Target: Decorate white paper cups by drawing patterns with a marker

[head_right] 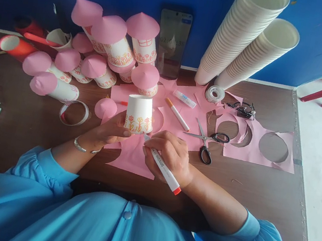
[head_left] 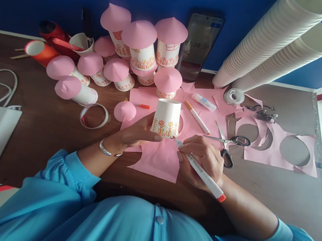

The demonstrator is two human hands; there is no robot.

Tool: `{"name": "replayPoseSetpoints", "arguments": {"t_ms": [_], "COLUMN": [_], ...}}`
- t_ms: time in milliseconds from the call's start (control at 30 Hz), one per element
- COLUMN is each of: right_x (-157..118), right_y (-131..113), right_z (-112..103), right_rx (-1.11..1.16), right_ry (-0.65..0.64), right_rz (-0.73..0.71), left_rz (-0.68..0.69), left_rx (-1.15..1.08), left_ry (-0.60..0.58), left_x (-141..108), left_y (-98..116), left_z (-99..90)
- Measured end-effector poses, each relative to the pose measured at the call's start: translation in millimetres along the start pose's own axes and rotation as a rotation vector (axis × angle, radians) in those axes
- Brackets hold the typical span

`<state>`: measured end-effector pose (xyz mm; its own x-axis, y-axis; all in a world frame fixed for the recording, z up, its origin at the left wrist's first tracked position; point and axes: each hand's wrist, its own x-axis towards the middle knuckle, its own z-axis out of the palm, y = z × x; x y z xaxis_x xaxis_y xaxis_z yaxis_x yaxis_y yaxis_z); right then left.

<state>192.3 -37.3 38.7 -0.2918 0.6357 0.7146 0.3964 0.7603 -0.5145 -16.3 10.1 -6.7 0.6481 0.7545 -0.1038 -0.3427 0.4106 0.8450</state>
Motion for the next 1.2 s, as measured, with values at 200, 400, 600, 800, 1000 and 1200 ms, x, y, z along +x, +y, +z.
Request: {"name": "replayPoseSetpoints", "arguments": {"t_ms": [200,400,600,800,1000,1200], "right_x": [0.2,-0.9,0.4,0.0,-2.4,-2.0], "right_y": [-0.5,0.4,-0.3,-2.9,-3.4,-2.7], "right_z": [0.0,-0.1,-0.6,-1.1,-0.4,1.0], "right_rx": [0.005,0.001,0.017,0.051,0.028,0.011], "right_ry": [-0.014,-0.007,-0.006,-0.021,-0.054,-0.056], "right_rz": [0.006,0.01,0.004,-0.003,-0.022,-0.028], "left_rz": [-0.01,-0.014,-0.047,-0.07,-0.062,-0.104], "left_rx": [-0.006,-0.008,0.049,0.08,0.108,0.12], "left_ry": [-0.015,-0.013,0.04,0.063,0.07,0.082], "left_x": [-0.3,-1.1,-2.8,-2.1,-1.1,-2.5], "left_y": [-0.4,0.4,4.4,1.4,0.6,2.2], "left_z": [-0.7,0.8,3.2,1.6,1.5,2.9]}}
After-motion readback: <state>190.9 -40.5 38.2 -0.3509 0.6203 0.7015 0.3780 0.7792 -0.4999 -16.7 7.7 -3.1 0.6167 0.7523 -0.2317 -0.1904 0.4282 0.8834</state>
